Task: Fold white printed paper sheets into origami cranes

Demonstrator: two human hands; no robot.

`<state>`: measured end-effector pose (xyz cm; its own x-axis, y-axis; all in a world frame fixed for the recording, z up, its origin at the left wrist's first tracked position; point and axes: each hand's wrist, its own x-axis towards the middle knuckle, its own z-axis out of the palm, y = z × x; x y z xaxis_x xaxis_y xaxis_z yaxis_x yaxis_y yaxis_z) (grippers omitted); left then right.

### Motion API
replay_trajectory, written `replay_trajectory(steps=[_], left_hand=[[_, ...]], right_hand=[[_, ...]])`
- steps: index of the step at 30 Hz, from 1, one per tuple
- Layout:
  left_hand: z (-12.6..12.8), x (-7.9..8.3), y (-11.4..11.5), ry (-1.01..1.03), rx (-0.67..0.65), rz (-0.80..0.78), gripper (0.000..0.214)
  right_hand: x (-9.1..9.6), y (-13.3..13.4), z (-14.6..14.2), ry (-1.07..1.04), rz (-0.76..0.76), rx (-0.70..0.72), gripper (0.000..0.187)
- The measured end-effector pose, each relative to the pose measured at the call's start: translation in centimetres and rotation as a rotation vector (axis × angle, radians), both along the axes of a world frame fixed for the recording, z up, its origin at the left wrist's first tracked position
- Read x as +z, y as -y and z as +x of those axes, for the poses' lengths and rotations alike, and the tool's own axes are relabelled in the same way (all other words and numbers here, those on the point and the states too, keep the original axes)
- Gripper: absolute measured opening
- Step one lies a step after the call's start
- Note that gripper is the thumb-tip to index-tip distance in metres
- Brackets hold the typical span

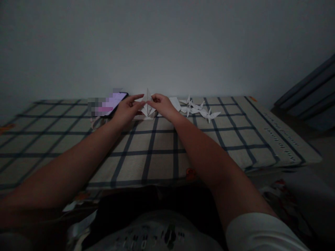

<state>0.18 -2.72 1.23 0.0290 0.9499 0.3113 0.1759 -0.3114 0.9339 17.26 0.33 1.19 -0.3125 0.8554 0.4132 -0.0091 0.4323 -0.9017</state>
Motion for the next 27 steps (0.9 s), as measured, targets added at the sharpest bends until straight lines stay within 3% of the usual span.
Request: replay_trajectory(steps=[12, 17, 22, 27], left_hand=[[-0.3, -0.1, -0.1, 0.007, -0.035, 0.049, 0.057], [0.0, -0.2, -0.3, 0.120, -0.052, -0.028, 0.062], [0.6, -0.2, 0.2, 0.259, -0.144, -0.158, 0.060], [0.7, -0.7, -0.1, 0.278, -0.210, -0.129, 0.062]], right_hand=[[-0.6, -0.4, 0.0, -0.022, -0.090, 0.100, 0.017], [-0.5, -0.4, 0.0, -0.034, -0.016, 0.027, 0.021], [0.0, -0.1, -0.1, -0.080, -0.055, -0.030, 0.021], [0.0, -0.2, -0.1, -0.122, -0.063, -0.017, 0.022]])
